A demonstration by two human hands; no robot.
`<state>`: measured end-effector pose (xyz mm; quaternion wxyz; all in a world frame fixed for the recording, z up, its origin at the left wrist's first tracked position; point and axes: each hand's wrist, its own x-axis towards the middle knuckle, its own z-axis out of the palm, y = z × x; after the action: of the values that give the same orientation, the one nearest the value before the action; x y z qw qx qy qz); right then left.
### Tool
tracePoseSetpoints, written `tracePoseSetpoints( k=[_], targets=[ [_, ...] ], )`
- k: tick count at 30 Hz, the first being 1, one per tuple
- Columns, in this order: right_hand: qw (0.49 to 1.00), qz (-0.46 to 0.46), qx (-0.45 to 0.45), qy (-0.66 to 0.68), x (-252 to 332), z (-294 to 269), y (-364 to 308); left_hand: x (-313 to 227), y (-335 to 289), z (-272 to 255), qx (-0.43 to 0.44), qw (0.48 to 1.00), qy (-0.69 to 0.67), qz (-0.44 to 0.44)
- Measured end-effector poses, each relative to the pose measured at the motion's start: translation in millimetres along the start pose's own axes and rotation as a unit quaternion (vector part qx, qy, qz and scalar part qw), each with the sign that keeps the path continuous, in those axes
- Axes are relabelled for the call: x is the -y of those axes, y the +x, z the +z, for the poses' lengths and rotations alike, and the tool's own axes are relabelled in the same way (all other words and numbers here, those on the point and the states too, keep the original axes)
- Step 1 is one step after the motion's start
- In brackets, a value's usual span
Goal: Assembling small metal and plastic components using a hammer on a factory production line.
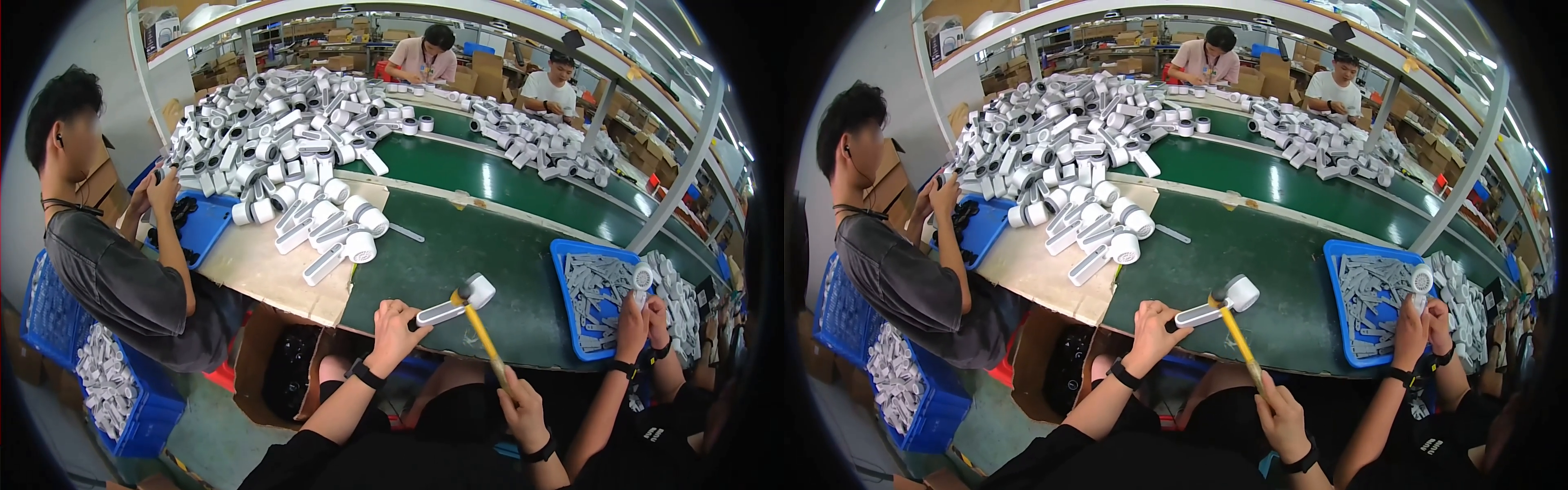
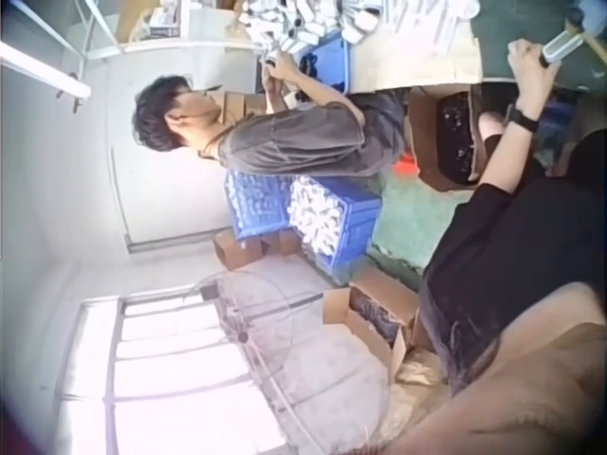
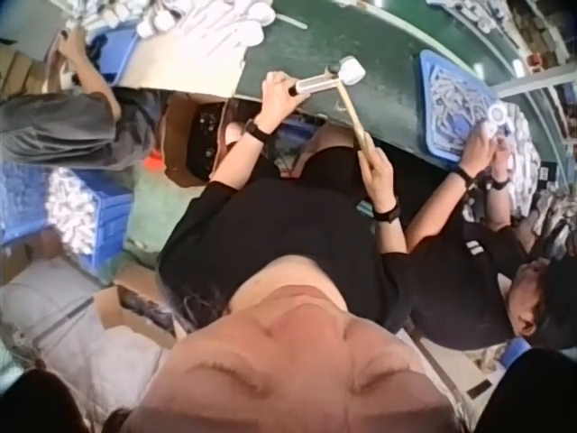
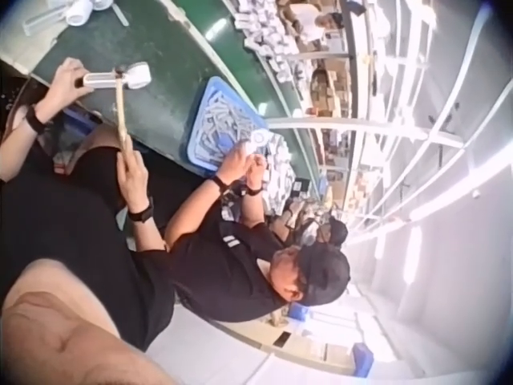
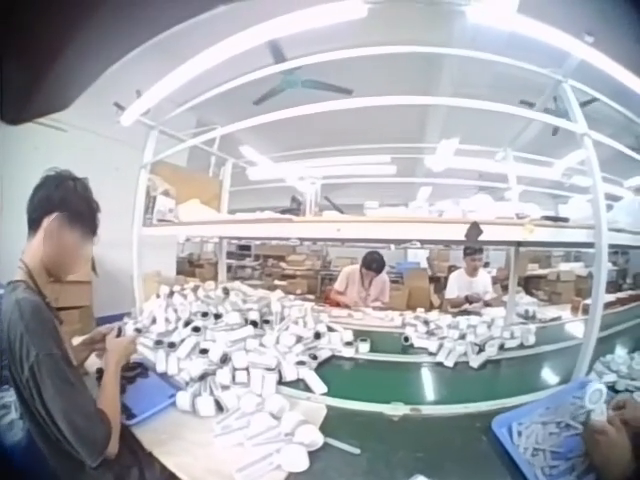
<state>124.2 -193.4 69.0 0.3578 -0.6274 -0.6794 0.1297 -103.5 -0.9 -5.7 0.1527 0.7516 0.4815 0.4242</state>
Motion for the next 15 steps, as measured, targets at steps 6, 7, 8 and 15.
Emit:
tracePoseSetpoints(
  k=[6,7,8,15],
  targets=[
    [0.998,-0.033,-0.051,0.011,-3,-3,4,0,0,0,0.004,1.000,0.002,0.001],
    [0.998,-0.024,-0.047,0.023,-6,-1,3,-2,0,0,0.003,1.000,0.004,0.004],
    [0.998,-0.023,-0.050,0.025,-8,-1,4,-3,-1,0,0.001,1.000,0.005,0.007],
    [0.998,0.009,-0.042,0.051,-20,5,7,-10,9,5,0.012,0.997,-0.052,0.062]
  ],
)
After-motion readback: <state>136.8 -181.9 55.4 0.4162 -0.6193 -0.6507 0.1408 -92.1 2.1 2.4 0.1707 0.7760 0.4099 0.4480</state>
